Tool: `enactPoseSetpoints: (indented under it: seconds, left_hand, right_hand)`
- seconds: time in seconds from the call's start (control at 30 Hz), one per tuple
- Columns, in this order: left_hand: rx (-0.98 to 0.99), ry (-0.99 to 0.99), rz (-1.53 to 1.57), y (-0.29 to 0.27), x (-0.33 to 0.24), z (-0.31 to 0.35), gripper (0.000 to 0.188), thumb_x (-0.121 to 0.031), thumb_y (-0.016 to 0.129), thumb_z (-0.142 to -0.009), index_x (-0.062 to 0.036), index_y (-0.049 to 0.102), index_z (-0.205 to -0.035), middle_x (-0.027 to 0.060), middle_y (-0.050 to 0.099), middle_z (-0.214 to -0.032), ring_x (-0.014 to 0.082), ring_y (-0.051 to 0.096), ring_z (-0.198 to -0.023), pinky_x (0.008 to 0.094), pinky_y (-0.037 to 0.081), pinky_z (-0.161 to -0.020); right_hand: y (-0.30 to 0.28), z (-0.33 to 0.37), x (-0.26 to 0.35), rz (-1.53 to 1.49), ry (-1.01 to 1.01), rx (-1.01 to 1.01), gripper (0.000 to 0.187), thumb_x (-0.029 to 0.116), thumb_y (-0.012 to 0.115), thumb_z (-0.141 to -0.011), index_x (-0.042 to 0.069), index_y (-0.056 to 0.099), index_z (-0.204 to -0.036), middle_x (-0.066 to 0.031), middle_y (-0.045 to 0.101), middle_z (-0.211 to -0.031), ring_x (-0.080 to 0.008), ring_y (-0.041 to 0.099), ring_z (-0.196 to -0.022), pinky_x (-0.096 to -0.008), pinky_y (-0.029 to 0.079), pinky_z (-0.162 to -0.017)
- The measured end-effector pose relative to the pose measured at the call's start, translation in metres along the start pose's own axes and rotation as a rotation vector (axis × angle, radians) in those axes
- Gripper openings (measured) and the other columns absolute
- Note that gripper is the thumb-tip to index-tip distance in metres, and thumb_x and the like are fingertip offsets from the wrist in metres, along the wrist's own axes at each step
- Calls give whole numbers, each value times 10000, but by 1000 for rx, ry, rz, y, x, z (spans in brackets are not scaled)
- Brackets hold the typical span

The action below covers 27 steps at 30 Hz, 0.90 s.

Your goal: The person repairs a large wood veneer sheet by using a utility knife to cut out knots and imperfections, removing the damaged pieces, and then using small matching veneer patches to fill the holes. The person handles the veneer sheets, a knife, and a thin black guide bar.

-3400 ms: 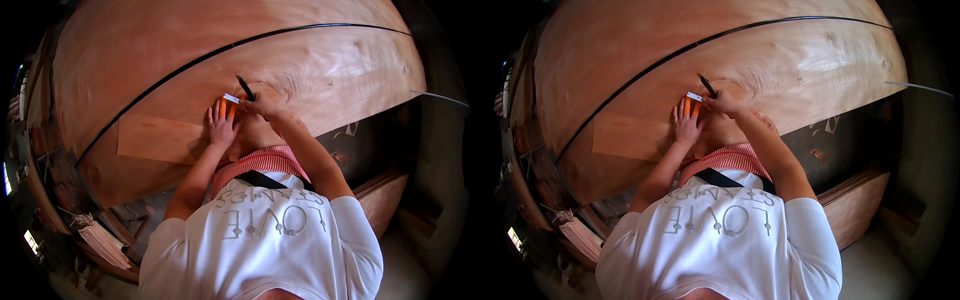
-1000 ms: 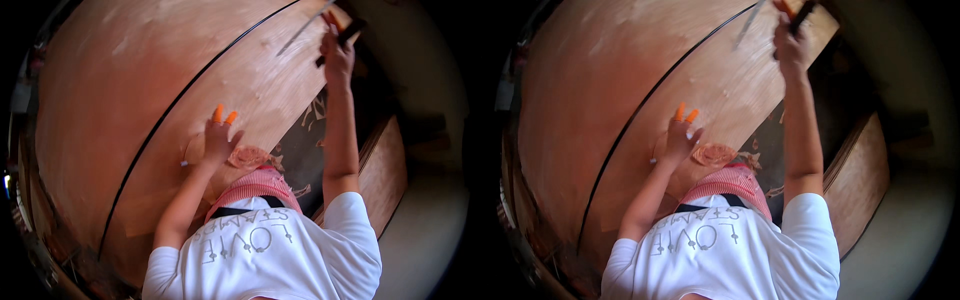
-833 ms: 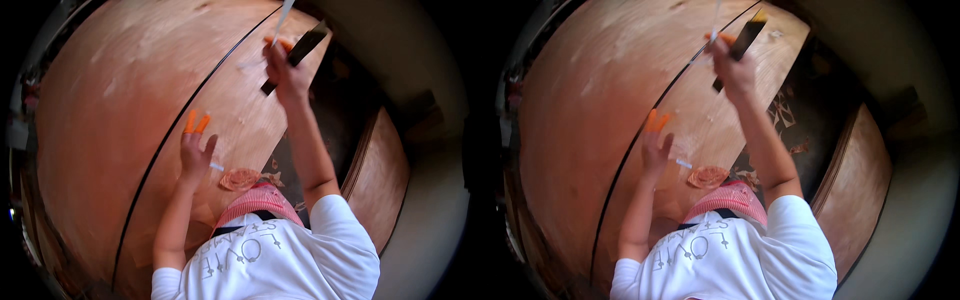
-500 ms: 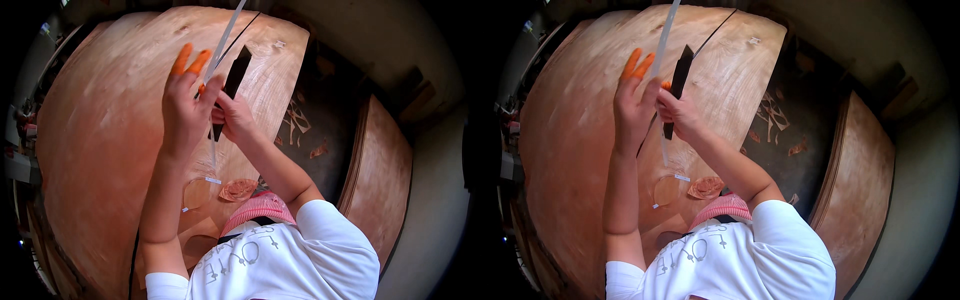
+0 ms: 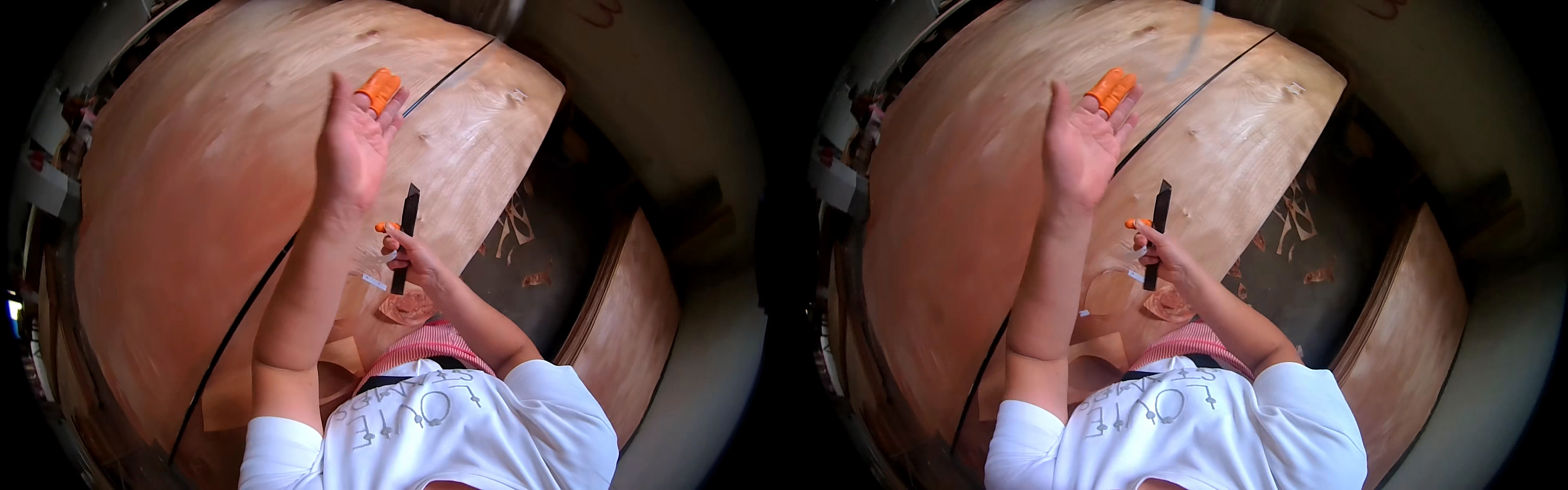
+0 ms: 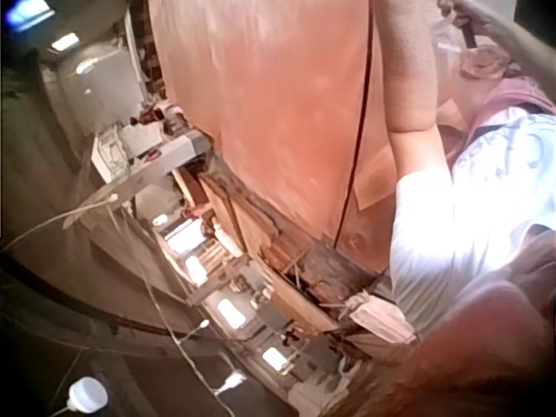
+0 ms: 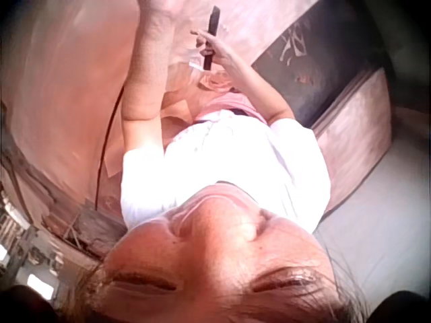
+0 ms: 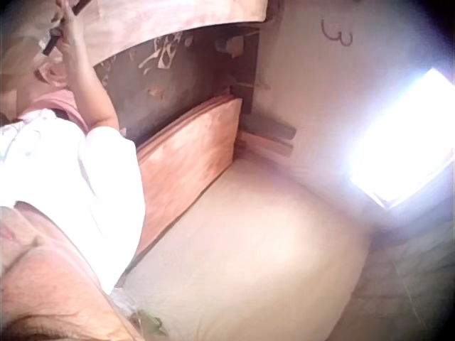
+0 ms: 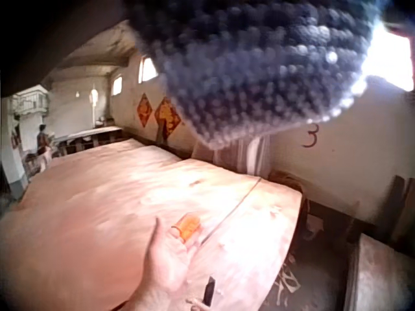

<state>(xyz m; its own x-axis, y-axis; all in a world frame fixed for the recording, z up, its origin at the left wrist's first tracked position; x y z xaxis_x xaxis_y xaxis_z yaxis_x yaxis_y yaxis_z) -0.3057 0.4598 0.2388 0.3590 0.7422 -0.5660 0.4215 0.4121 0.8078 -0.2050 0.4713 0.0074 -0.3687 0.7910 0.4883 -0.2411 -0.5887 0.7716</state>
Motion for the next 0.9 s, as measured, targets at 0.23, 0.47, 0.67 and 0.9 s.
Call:
enactPoseSetpoints:
  seconds: [0.23,0.47,0.67,0.9]
  left_hand:
    - [-467,109,-1010,-250,-6,115,490,-337,515,-894,11,448,-1233,145,532,-1154,195,496,-1114,310,393,-913]
    - [-447,-81,-2219,-328,86,267,663,-304,589,-811,-6,310,-1333,183,282,-1398,318,270,-1291,456,212,-1050]
    - [-498,-54,-2204,-327,90,267,630,-230,576,-802,-19,314,-1334,163,278,-1404,291,251,-1307,471,175,-1065]
    - [-262,49,-2206,-315,89,262,522,-129,570,-766,-10,431,-1255,121,342,-1381,256,274,-1305,464,195,-1065]
  right_hand:
    - [-34,28,-17,440,126,110,148,183,614,-827,45,582,-867,32,520,-675,-12,311,-457,-171,210,-411]
    - [-93,-6,-98,899,346,-57,190,209,585,-867,33,590,-936,31,506,-603,-30,386,-472,-184,274,-416]
    - [-92,-87,-151,1172,71,-95,200,234,634,-812,37,624,-850,-11,588,-640,-81,517,-538,-231,386,-466]
    - [-92,-121,-162,1349,-9,-297,222,233,670,-753,26,642,-828,-66,612,-634,-123,563,-551,-279,444,-500]
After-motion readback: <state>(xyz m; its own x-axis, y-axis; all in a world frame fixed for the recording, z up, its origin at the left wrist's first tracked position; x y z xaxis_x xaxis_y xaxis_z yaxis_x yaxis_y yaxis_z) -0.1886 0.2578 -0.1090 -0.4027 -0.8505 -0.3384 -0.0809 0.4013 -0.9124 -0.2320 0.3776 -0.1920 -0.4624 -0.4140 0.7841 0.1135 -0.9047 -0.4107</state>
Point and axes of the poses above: each hand's wrist, its own z-axis away from the middle knuckle, its own y-axis out of the palm, x = y × z, the point moved 10 cm from there along -z, towards the middle knuckle
